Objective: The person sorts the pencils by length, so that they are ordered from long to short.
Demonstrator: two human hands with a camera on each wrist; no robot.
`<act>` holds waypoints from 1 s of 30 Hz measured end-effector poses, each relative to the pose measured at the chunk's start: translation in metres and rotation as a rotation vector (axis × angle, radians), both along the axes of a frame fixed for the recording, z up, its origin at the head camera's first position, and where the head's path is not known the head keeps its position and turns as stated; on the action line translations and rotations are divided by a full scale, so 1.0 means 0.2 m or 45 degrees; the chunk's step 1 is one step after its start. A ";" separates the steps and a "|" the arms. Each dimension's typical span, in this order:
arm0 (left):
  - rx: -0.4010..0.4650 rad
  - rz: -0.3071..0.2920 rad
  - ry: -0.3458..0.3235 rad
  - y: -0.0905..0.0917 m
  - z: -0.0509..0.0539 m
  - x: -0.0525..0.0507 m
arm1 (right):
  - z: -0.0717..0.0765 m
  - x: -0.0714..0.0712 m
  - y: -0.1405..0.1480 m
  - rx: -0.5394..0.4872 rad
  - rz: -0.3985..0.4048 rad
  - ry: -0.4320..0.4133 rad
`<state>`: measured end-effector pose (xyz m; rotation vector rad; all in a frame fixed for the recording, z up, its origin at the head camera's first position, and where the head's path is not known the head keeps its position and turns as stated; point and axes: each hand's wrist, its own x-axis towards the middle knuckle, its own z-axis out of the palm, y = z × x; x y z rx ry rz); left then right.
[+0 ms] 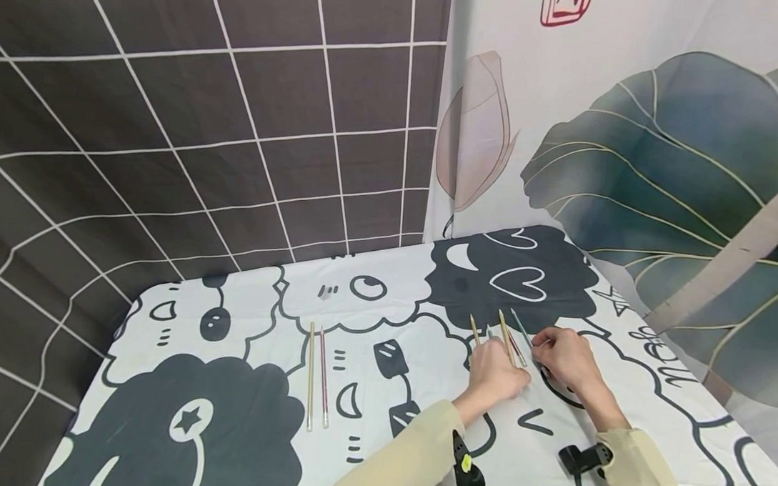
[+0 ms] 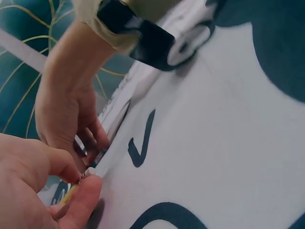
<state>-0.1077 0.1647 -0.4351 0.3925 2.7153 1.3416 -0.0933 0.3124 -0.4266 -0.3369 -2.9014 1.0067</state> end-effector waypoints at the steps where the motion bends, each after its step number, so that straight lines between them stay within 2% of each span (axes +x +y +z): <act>1: 0.037 0.003 -0.037 -0.01 0.00 0.00 | 0.00 0.00 0.00 0.000 0.002 -0.001; 6: 0.248 0.009 -0.249 -0.04 0.01 0.01 | 0.00 0.00 0.00 0.018 0.010 0.002; 9: 0.350 0.023 -0.347 -0.05 0.03 0.01 | 0.00 -0.01 0.00 0.032 0.021 0.005; 15: 0.495 0.059 -0.521 -0.08 0.04 0.00 | 0.00 -0.01 0.00 0.043 0.044 -0.011; 20: 0.632 0.016 -0.708 -0.12 0.04 -0.01 | 0.00 -0.02 0.00 0.051 0.045 -0.043; 30: 0.831 -0.072 -0.841 -0.18 0.00 -0.04 | 0.01 -0.02 0.00 0.044 0.039 -0.064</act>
